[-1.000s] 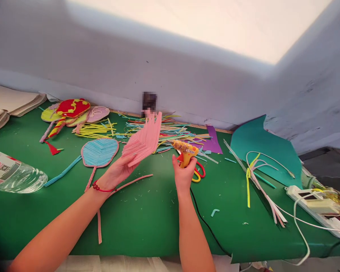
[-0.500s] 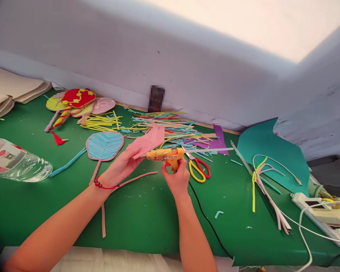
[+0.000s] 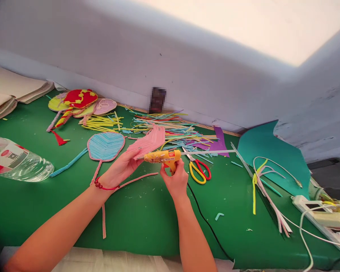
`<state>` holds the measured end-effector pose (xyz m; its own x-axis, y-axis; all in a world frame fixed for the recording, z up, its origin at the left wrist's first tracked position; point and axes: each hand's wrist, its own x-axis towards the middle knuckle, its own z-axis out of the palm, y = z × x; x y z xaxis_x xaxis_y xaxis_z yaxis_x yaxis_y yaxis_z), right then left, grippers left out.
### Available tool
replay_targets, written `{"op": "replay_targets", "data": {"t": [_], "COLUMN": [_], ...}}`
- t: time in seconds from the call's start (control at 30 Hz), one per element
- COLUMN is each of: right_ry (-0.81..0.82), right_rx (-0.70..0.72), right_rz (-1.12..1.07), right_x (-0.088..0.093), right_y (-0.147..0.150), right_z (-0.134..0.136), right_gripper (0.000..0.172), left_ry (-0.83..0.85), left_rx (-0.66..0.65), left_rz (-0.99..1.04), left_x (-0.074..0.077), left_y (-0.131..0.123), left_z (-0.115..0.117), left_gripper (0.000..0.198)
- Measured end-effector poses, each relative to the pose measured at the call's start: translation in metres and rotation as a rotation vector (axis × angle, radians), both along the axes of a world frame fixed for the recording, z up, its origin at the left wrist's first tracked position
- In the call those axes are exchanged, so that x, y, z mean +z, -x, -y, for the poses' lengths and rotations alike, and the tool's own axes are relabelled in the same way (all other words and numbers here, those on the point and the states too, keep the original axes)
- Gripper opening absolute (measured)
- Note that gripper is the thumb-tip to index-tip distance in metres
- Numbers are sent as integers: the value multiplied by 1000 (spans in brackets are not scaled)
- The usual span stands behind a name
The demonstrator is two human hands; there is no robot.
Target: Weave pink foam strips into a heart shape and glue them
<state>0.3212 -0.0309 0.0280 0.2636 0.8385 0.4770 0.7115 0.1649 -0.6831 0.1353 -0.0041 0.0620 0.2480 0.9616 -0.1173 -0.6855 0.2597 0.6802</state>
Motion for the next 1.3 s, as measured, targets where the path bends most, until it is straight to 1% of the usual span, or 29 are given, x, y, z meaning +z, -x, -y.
{"op": "replay_targets", "data": {"t": [0.23,0.43,0.7,1.0,1.17,1.3], "right_ry": [12,10,37,32,20,-1], "right_rx": [-1,-7,-40,-54,-78,-80], "right_rz": [-16,-36,-95,-143,-128,-135], "right_x": [-1,-1,0,2,1,0], "right_y": [-2,-3,-4,-5,-5,-8], "right_z": [0,0,-1,0,1,0], "right_gripper": [46,46,49,48,48,50], "left_ry": [-10,16,26,41,49,65], "left_rx": [2,15,2,-4,2,-4], "left_rz": [9,10,9,56,29,24], "left_x": [-1,-2,2,3,5,7], "left_y": [1,1,1,1,2,2], "left_z": [-1,-2,0,1,1,1], "left_gripper": [30,32,23,24,31,30]}}
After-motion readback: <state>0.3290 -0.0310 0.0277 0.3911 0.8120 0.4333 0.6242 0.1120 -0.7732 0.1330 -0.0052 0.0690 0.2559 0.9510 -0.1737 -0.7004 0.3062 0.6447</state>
